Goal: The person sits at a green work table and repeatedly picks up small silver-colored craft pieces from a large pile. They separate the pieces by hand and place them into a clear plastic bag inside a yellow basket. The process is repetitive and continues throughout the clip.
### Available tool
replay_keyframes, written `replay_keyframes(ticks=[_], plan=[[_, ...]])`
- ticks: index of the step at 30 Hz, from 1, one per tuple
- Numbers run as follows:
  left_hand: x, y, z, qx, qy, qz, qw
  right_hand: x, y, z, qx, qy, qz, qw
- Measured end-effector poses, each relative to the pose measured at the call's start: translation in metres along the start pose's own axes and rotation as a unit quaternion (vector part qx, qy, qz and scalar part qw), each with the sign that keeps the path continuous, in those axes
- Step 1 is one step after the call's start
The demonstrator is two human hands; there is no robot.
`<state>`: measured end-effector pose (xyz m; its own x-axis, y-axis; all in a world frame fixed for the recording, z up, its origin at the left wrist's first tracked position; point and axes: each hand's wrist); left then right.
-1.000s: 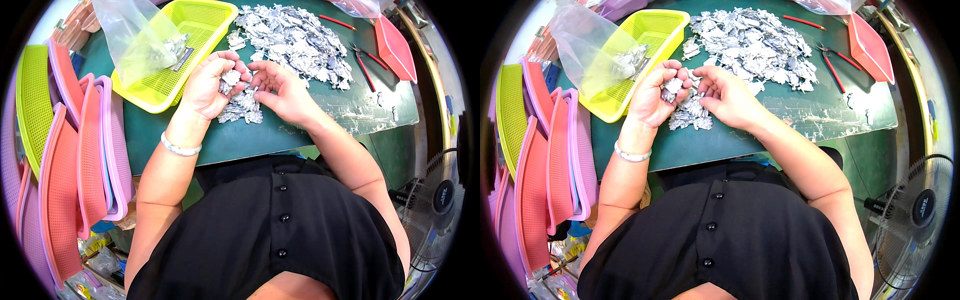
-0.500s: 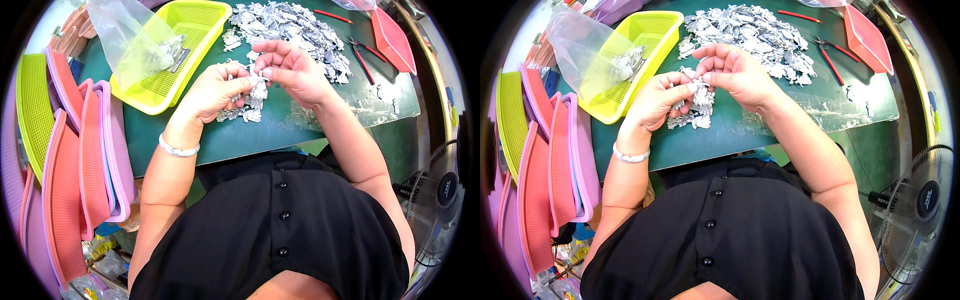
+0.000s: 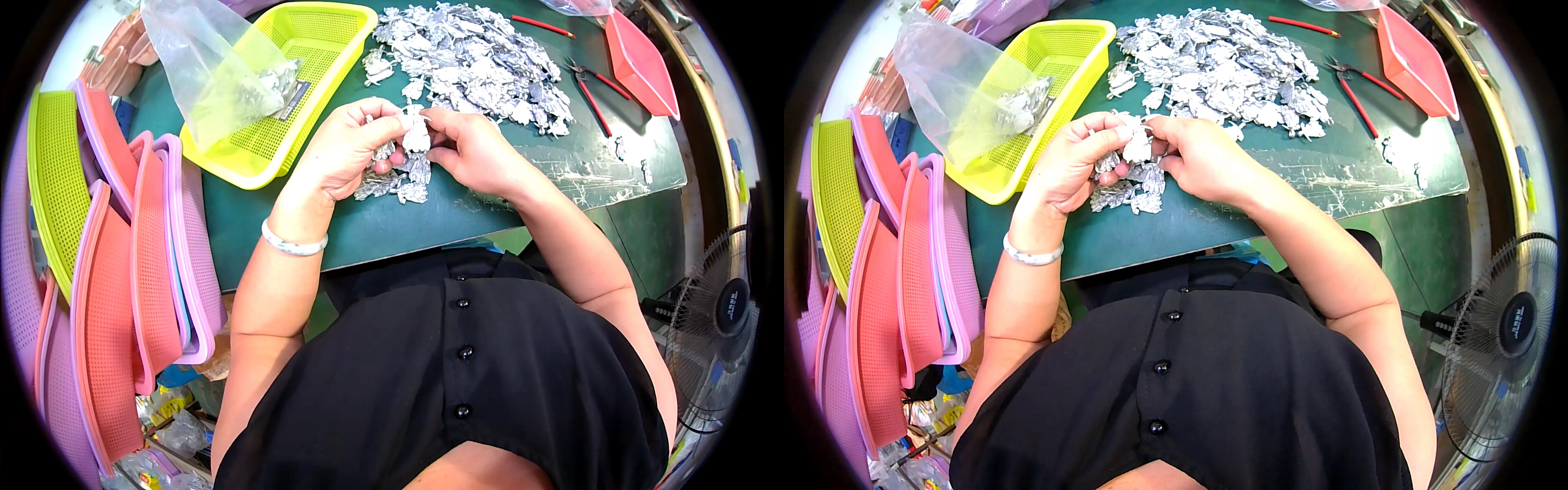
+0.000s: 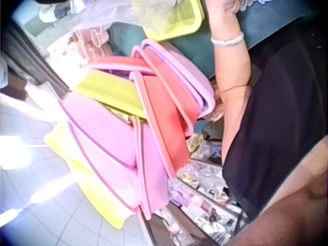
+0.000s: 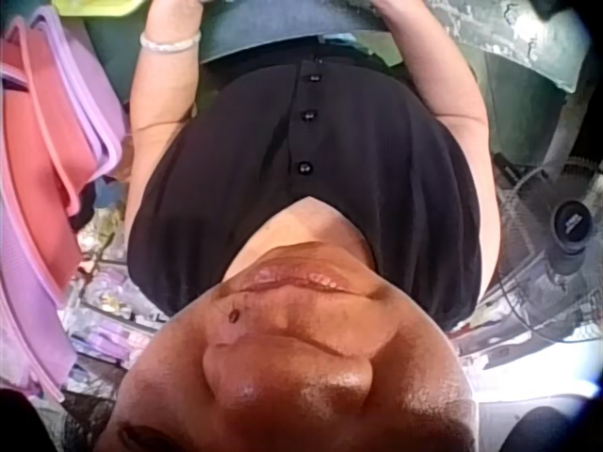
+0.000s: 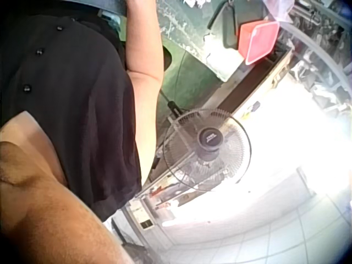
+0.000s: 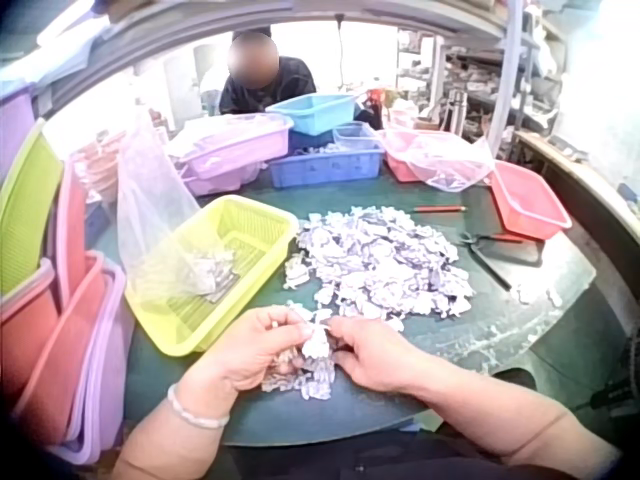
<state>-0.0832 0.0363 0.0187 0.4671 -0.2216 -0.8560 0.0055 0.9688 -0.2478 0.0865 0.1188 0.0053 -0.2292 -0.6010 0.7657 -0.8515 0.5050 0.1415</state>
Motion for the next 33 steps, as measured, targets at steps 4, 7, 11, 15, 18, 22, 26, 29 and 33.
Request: replay_keyframes(ticks=[4, 7, 11, 15, 18, 22, 26, 29, 33], plan=[[0.001, 0.001, -0.001, -0.004, -0.004, -0.001, 1.0, -0.007, -0.001, 0.003, -0.013, 0.118, 0.029, 0.993], [0.004, 0.002, -0.003, -0.012, -0.005, 0.008, 1.0, -0.01, -0.001, 0.001, 0.003, 0.231, 0.05, 0.972], [0.003, 0.002, 0.001, -0.004, -0.068, 0.025, 0.997, -0.009, 0.0, -0.007, 0.03, 0.348, 0.104, 0.931], [0.003, 0.003, -0.002, -0.008, -0.1, 0.033, 0.994, -0.007, 0.001, -0.018, 0.028, 0.391, 0.087, 0.916], [0.002, 0.002, 0.0, -0.025, -0.083, 0.032, 0.996, -0.007, 0.001, -0.024, 0.043, 0.427, 0.055, 0.901], [0.004, 0.003, 0.001, 0.006, -0.037, 0.0, 0.999, -0.006, 0.005, -0.027, 0.052, 0.433, 0.016, 0.9], [0.004, 0.001, 0.004, 0.04, -0.052, -0.03, 0.997, -0.001, 0.008, -0.027, 0.048, 0.422, 0.003, 0.905], [0.005, 0.001, 0.004, 0.048, -0.042, -0.035, 0.997, 0.001, 0.009, -0.027, 0.051, 0.404, 0.006, 0.913], [0.005, 0.001, 0.006, 0.049, -0.046, -0.038, 0.997, 0.003, 0.011, -0.024, 0.031, 0.383, 0.021, 0.923]])
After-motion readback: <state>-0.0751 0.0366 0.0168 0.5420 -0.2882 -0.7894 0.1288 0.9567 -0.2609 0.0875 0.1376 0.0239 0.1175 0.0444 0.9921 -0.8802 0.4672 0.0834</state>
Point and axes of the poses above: each hand's wrist, its own y-axis towards the middle knuckle, its own z-axis out of the palm, x = y × z, and after that the axes turned 6 degrees about -y, right-handed
